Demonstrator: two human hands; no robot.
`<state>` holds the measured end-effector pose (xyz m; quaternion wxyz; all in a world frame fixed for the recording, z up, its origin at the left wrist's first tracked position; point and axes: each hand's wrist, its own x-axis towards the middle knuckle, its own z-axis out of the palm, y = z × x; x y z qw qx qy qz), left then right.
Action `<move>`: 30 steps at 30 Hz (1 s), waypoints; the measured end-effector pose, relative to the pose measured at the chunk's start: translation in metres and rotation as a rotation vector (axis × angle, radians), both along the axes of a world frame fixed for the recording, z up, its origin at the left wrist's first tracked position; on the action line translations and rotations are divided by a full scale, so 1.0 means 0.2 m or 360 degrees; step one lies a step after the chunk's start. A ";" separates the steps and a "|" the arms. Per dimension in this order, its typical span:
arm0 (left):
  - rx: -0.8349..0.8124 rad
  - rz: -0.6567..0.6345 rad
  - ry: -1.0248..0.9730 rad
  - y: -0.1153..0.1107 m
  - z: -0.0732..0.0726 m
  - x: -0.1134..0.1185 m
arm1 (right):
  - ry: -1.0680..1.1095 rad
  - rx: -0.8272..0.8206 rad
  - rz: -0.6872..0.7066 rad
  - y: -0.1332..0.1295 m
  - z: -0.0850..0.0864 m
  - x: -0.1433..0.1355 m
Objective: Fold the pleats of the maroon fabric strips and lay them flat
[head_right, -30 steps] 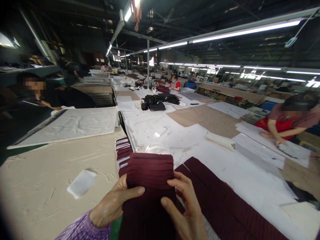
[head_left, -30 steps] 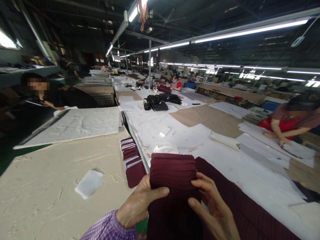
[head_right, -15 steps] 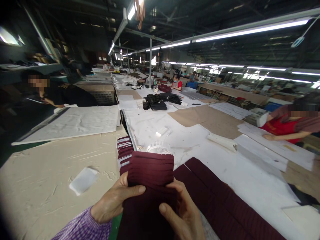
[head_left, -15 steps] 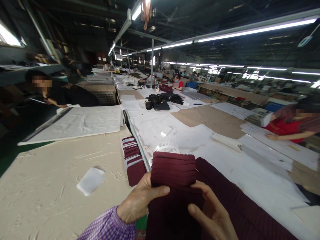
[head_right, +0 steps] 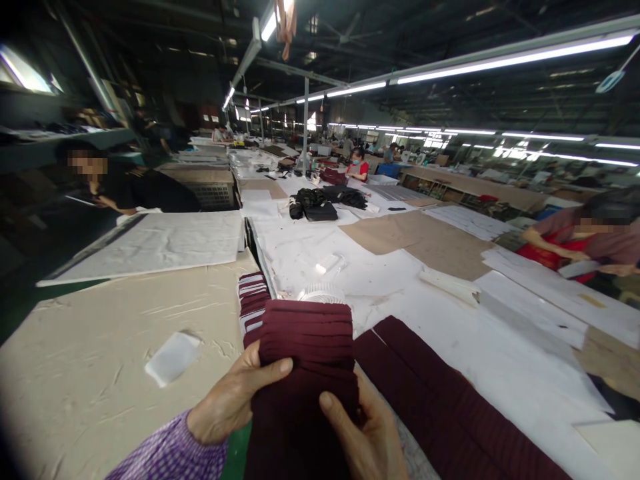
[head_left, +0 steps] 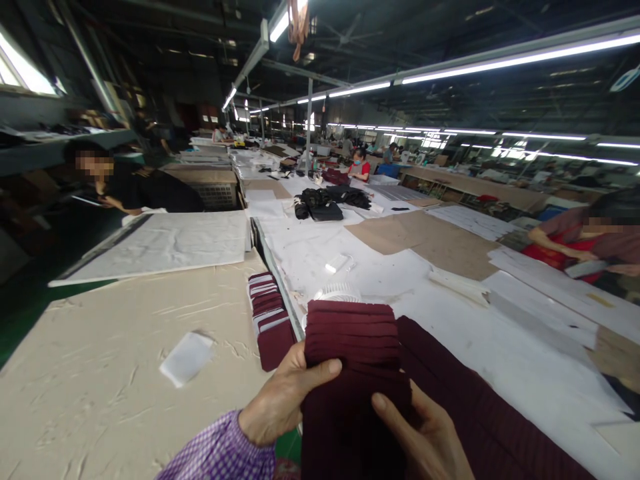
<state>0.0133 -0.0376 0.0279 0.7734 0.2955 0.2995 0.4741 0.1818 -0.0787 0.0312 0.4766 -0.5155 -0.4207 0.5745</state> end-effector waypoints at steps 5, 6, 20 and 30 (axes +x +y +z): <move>-0.0258 0.0131 -0.0056 0.00 0.03 0.01 | 0.0092 0.0038 -0.0065 0.00 0.02 -0.01; -0.0273 0.0130 -0.0073 0.00 0.03 0.01 | 0.0098 0.0036 -0.0065 0.00 0.02 -0.01; -0.0063 0.0006 -0.0108 -0.02 0.00 0.01 | -0.0071 0.0014 -0.0108 0.00 0.01 -0.01; 0.0037 -0.0040 -0.0033 -0.01 -0.01 0.00 | -0.0314 0.0691 -0.0402 -0.01 -0.08 0.04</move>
